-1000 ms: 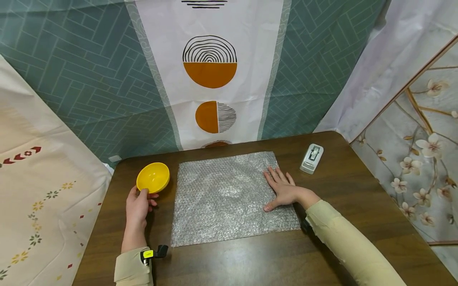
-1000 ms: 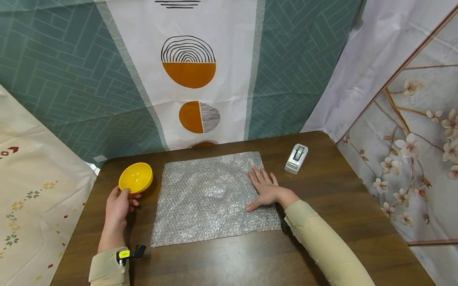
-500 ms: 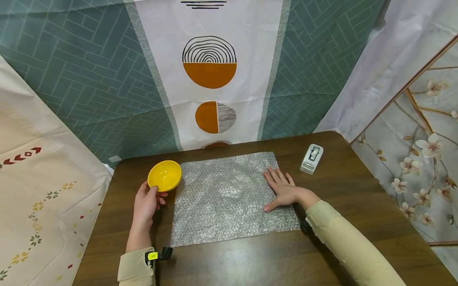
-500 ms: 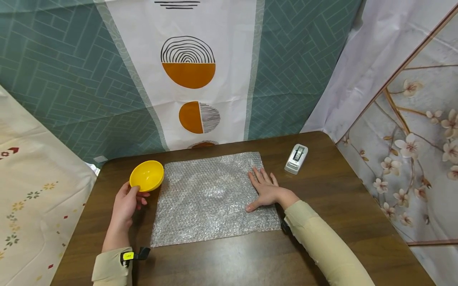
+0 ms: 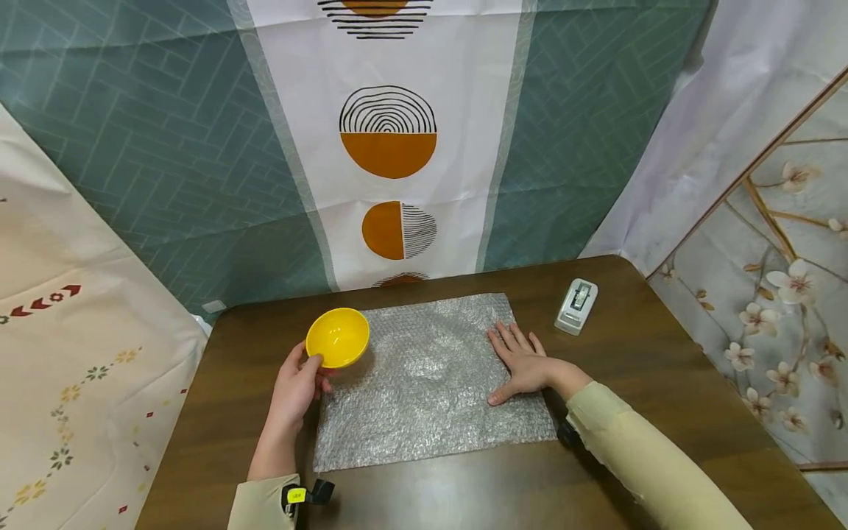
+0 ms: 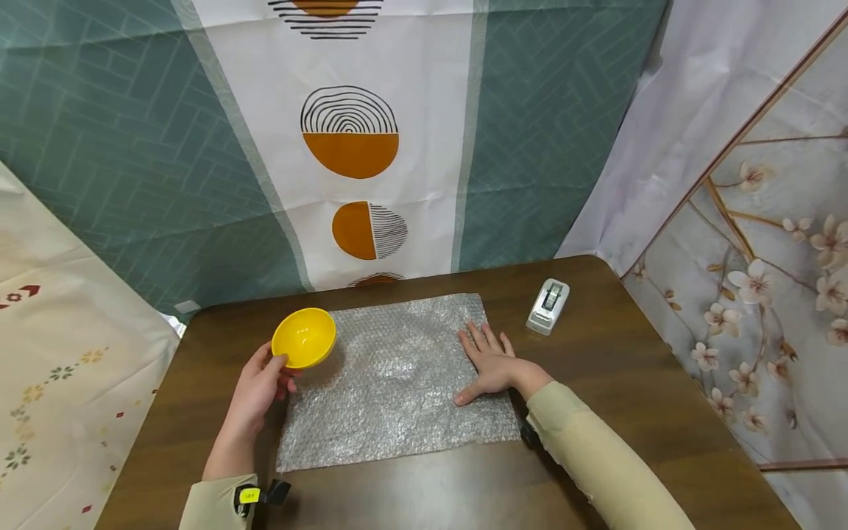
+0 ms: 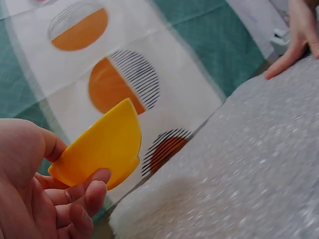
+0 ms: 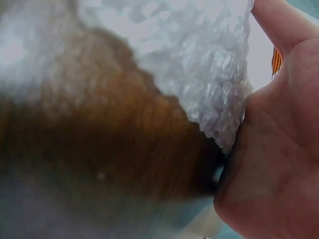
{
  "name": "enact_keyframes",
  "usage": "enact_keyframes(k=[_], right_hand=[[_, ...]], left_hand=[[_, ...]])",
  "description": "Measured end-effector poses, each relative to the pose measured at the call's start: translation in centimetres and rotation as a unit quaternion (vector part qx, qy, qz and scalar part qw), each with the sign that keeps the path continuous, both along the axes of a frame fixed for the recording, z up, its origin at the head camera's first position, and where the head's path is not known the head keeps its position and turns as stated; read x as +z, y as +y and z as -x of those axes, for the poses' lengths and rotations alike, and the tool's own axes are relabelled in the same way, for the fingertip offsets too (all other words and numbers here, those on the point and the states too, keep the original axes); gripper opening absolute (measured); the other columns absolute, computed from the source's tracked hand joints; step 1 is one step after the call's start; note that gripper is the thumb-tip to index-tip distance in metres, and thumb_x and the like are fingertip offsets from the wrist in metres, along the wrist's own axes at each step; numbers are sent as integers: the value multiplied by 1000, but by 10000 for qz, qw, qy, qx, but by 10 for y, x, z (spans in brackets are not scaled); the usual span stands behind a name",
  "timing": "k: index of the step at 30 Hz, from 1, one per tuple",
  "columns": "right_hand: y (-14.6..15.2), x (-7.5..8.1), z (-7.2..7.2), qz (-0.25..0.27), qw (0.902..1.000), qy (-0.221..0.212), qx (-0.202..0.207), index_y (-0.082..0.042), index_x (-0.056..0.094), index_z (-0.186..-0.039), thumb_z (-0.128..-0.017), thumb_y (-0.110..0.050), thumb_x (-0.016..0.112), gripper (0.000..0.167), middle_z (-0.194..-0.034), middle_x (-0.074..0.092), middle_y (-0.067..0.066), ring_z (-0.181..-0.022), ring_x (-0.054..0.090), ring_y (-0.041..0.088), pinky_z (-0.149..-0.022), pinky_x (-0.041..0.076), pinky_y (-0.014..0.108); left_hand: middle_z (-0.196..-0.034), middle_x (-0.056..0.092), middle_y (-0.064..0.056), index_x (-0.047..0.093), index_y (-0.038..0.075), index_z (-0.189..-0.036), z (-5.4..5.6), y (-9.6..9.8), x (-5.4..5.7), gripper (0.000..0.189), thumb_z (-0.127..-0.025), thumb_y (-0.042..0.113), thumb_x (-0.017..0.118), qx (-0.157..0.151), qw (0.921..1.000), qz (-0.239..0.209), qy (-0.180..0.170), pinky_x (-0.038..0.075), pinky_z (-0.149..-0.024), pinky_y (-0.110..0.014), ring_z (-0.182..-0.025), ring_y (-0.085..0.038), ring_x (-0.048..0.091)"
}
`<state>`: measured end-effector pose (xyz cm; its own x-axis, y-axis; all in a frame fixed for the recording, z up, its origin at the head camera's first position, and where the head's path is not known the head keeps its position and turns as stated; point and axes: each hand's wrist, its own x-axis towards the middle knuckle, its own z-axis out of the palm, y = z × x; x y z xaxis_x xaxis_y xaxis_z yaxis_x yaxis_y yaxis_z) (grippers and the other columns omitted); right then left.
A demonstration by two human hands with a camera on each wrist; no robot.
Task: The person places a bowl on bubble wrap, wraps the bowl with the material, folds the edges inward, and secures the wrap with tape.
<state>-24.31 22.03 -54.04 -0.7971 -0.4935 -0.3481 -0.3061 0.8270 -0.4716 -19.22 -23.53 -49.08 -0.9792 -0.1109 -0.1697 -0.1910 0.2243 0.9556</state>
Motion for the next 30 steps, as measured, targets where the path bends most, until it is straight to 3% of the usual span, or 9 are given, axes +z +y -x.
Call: enact_keyframes(k=[6,10,21,30], right_hand=[[-4,9,-1,282,9996,-53,17,-13,-6,-172,-75,-84,76,146,-176,-23,12,-159,-26,39,-120,-17,69],[-5,15,0,117,9999,-59,14,-11,-6,-172,-76,-83,76,146,-176,-23,14,-160,-26,39,-121,-15,68],[-4,6,4,-58,10000,80,4,-14,-7,-172,-74,-88,73,147,-176,-24,10,-160,-28,35,-122,-13,66],[-1,2,-1,-1,10000,38,-67,-14,-6,-173,-74,-86,75,146,-177,-23,9,-160,-26,35,-122,-14,66]], left_hand=[[-103,73,-22,33,8,-164,3,21,2,59,-111,24,52,-346,9993,-114,-24,48,-60,-30,-67,-25,63],[-101,75,-22,33,8,-164,7,36,3,58,-111,22,51,-549,9982,-224,-38,45,-57,-29,-65,-26,63],[-97,75,-21,37,9,-163,3,61,3,56,-109,19,52,-765,9970,-129,-47,44,-54,-27,-63,-27,63],[-93,75,-18,34,5,-165,-2,80,-4,61,-108,18,53,-942,9954,-130,-68,45,-53,-27,-61,-27,62]])
